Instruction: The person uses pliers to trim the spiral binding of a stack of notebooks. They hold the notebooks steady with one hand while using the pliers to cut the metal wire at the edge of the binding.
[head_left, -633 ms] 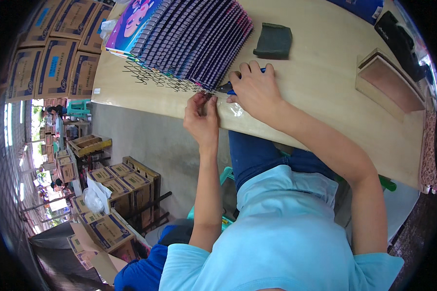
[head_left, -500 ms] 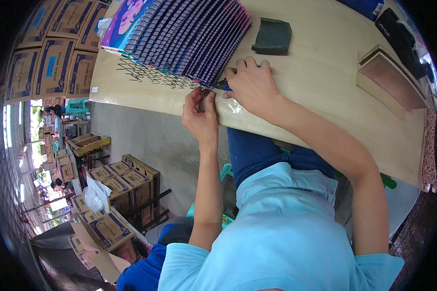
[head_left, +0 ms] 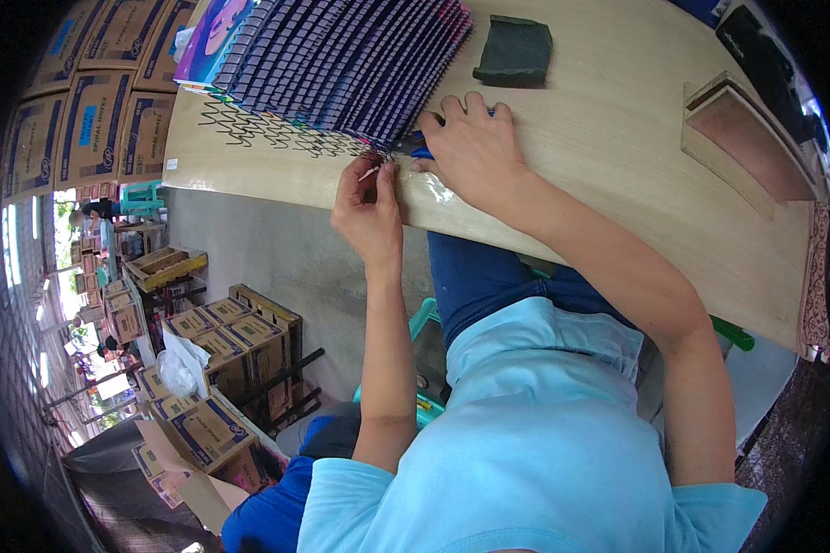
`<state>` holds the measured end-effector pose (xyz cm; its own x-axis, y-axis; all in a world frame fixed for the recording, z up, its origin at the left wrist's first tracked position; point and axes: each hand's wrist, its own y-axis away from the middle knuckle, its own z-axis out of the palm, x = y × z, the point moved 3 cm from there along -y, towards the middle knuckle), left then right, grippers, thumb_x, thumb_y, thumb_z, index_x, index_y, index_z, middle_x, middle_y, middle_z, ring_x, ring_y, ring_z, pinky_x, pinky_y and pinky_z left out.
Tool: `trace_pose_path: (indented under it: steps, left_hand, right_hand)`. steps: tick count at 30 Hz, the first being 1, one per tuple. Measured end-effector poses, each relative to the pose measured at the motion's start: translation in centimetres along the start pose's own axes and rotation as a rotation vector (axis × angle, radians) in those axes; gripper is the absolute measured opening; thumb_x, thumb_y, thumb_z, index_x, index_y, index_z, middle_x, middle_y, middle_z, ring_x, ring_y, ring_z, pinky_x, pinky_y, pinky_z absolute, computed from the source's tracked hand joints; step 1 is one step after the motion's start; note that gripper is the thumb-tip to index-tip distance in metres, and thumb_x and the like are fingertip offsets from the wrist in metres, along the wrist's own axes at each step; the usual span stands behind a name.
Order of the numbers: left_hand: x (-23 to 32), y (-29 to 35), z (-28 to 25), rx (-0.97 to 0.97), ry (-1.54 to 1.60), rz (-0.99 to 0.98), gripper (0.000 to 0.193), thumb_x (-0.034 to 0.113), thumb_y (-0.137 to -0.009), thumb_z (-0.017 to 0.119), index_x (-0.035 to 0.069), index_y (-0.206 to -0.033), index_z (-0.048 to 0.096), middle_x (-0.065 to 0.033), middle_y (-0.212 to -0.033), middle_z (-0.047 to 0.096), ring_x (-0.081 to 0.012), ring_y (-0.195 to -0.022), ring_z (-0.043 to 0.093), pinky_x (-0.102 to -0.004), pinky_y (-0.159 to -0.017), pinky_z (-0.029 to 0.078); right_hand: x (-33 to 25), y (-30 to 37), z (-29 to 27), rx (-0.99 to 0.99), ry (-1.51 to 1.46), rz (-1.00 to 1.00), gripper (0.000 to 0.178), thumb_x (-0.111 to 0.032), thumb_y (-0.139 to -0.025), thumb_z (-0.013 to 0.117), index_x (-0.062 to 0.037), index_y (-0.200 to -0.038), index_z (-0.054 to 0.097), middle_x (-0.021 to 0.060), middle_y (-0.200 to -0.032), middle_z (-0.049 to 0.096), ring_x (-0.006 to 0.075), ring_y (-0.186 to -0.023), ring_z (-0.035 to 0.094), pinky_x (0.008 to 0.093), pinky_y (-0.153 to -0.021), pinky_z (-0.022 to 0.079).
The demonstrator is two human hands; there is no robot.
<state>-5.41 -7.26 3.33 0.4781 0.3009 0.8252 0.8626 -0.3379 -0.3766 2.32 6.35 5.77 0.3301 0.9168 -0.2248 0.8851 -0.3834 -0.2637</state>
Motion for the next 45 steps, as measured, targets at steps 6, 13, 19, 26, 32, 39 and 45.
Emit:
trace_pose_path:
  steps: [6, 13, 19, 26, 32, 39, 45]
  left_hand:
    - [-0.3, -0.4, 0.3, -0.025, 0.066, -0.049, 0.019, 0.005, -0.085, 0.069, -0.007, -0.098, 0.065, -0.0118, -0.088, 0.070, -0.0138, -0.076, 0.067, -0.0251, -0.068, 0.053]
    - [0.1, -0.3, 0.4, -0.037, 0.211, -0.080, 0.019, 0.002, -0.086, 0.068, -0.008, -0.102, 0.063, -0.0123, -0.091, 0.069, -0.0149, -0.082, 0.067, -0.0251, -0.074, 0.053]
    - [-0.1, -0.4, 0.6, -0.035, 0.298, -0.105, 0.019, 0.001, -0.087, 0.067, -0.007, -0.103, 0.062, -0.0109, -0.092, 0.068, -0.0128, -0.082, 0.064, -0.0238, -0.075, 0.051]
    - [0.3, -0.5, 0.7, -0.052, 0.241, -0.147, 0.017, 0.002, -0.088, 0.066, -0.009, -0.099, 0.059, -0.0126, -0.095, 0.066, -0.0147, -0.084, 0.065, -0.0256, -0.076, 0.053]
    - [0.1, -0.4, 0.9, -0.021, 0.348, -0.155, 0.017, 0.002, -0.087, 0.066, -0.007, -0.100, 0.059, -0.0099, -0.092, 0.066, -0.0123, -0.080, 0.064, -0.0229, -0.072, 0.051]
    - [0.7, -0.5, 1.0, -0.023, 0.331, -0.146, 0.019, 0.000, -0.088, 0.064, -0.008, -0.104, 0.056, -0.0114, -0.096, 0.065, -0.0134, -0.082, 0.065, -0.0234, -0.072, 0.053]
    - [0.2, -0.5, 0.7, -0.005, 0.350, -0.125, 0.021, 0.001, -0.088, 0.064, -0.008, -0.105, 0.057, -0.0116, -0.095, 0.064, -0.0172, -0.085, 0.066, -0.0270, -0.072, 0.056]
  right_hand:
    - [0.9, -0.9, 1.1, -0.206, -0.061, 0.018, 0.045, -0.043, -0.075, 0.071, -0.0086, -0.103, 0.064, 0.0091, -0.092, 0.065, 0.0268, -0.091, 0.064, 0.0445, -0.070, 0.050]
    - [1.1, 0.6, -0.7, 0.006, -0.042, 0.073, 0.040, -0.041, -0.078, 0.069, -0.0088, -0.101, 0.065, 0.0112, -0.100, 0.064, 0.0281, -0.100, 0.059, 0.0454, -0.074, 0.048]
    - [1.4, 1.0, -0.7, 0.042, -0.043, 0.082, 0.043, -0.044, -0.076, 0.070, -0.0086, -0.100, 0.065, 0.0095, -0.097, 0.063, 0.0277, -0.098, 0.058, 0.0453, -0.074, 0.047]
    - [1.3, 0.3, -0.7, -0.038, -0.026, 0.086, 0.047, -0.049, -0.077, 0.068, -0.0088, -0.101, 0.063, 0.0097, -0.100, 0.060, 0.0264, -0.100, 0.056, 0.0454, -0.074, 0.049]
    - [1.1, 0.6, -0.9, -0.028, -0.050, 0.082, 0.047, -0.049, -0.077, 0.068, -0.0083, -0.101, 0.063, 0.0097, -0.099, 0.059, 0.0266, -0.100, 0.056, 0.0473, -0.075, 0.048]
    - [1.1, 0.1, -0.1, -0.047, -0.028, 0.046, 0.044, -0.048, -0.077, 0.068, -0.0085, -0.096, 0.065, 0.0100, -0.094, 0.063, 0.0254, -0.092, 0.062, 0.0454, -0.070, 0.050]
    - [1.8, 0.3, -1.0, -0.105, -0.160, 0.094, 0.043, -0.046, -0.076, 0.070, -0.0084, -0.095, 0.064, 0.0106, -0.094, 0.063, 0.0255, -0.092, 0.062, 0.0438, -0.069, 0.050]
